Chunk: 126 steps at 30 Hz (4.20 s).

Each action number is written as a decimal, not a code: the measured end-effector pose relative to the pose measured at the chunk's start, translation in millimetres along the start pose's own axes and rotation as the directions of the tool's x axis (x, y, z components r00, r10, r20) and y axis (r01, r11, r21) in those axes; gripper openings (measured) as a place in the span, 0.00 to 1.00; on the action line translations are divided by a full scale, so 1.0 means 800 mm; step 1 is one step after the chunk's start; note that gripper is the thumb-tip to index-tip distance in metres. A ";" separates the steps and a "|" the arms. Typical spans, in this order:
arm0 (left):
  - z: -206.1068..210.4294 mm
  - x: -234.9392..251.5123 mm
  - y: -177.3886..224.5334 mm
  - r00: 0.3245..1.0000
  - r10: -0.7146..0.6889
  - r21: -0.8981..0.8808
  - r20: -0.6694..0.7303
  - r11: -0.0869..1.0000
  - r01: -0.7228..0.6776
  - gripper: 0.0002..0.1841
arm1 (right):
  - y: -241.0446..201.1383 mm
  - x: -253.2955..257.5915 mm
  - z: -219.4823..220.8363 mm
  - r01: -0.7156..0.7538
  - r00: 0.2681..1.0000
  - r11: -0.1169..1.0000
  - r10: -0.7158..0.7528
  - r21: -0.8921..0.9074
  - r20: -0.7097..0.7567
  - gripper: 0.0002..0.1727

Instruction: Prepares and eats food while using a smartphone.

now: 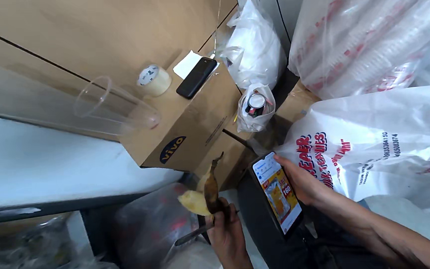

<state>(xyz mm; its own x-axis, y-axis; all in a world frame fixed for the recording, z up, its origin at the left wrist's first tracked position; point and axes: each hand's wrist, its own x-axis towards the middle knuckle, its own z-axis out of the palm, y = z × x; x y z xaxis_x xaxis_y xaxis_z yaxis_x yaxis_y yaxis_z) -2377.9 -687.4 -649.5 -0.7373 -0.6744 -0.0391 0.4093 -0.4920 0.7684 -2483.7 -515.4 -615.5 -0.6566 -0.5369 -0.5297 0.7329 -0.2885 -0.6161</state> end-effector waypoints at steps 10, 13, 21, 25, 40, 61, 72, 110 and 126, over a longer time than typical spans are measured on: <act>-0.001 0.004 -0.013 0.999 -0.017 0.028 -0.035 0.999 0.018 0.17 | -0.004 -0.008 -0.008 -0.046 0.983 0.996 0.032 0.071 0.183 0.30; 0.003 0.006 -0.015 0.997 -0.018 0.031 -0.073 0.999 0.020 0.13 | -0.001 -0.010 -0.016 -0.094 0.947 0.982 0.037 0.165 0.318 0.27; 0.015 0.016 -0.020 0.987 -0.014 0.094 -0.160 0.995 0.030 0.09 | 0.008 -0.018 -0.029 -0.123 0.877 0.918 -0.078 0.378 0.474 0.15; 0.025 0.016 -0.024 0.988 -0.013 0.109 -0.154 0.994 0.030 0.09 | 0.013 -0.023 -0.033 -0.185 0.784 0.879 -0.138 0.439 0.606 0.22; 0.046 0.024 -0.037 0.983 -0.079 0.242 -0.167 0.963 0.118 0.07 | 0.005 -0.053 -0.018 -0.059 0.853 0.838 -0.240 0.542 0.463 0.17; 0.070 0.020 -0.044 0.985 -0.130 0.242 -0.117 0.958 0.155 0.08 | -0.004 -0.075 -0.010 0.241 0.934 0.969 -0.245 0.051 0.260 0.31; 0.082 0.020 -0.043 0.984 -0.115 0.213 -0.135 0.967 0.142 0.07 | -0.004 -0.069 -0.006 0.283 0.948 0.958 -0.271 -0.053 0.166 0.29; 0.082 0.022 -0.050 0.970 -0.142 0.252 -0.195 0.949 0.190 0.06 | -0.005 -0.061 -0.023 0.142 0.957 0.981 -0.170 0.132 0.236 0.32; 0.157 0.037 -0.045 0.978 -0.208 0.264 0.023 0.945 0.195 0.07 | -0.018 -0.069 -0.049 0.244 0.656 0.931 -0.365 0.272 0.660 0.43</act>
<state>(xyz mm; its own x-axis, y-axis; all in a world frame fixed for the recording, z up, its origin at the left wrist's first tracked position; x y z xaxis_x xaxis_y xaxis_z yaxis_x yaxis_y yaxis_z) -2482.1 -620.7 -598.4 -0.8182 -0.5449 -0.1834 0.1014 -0.4507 0.8869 -2464.9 -450.4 -600.2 -0.5811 -0.7703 0.2627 0.5702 -0.6156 -0.5440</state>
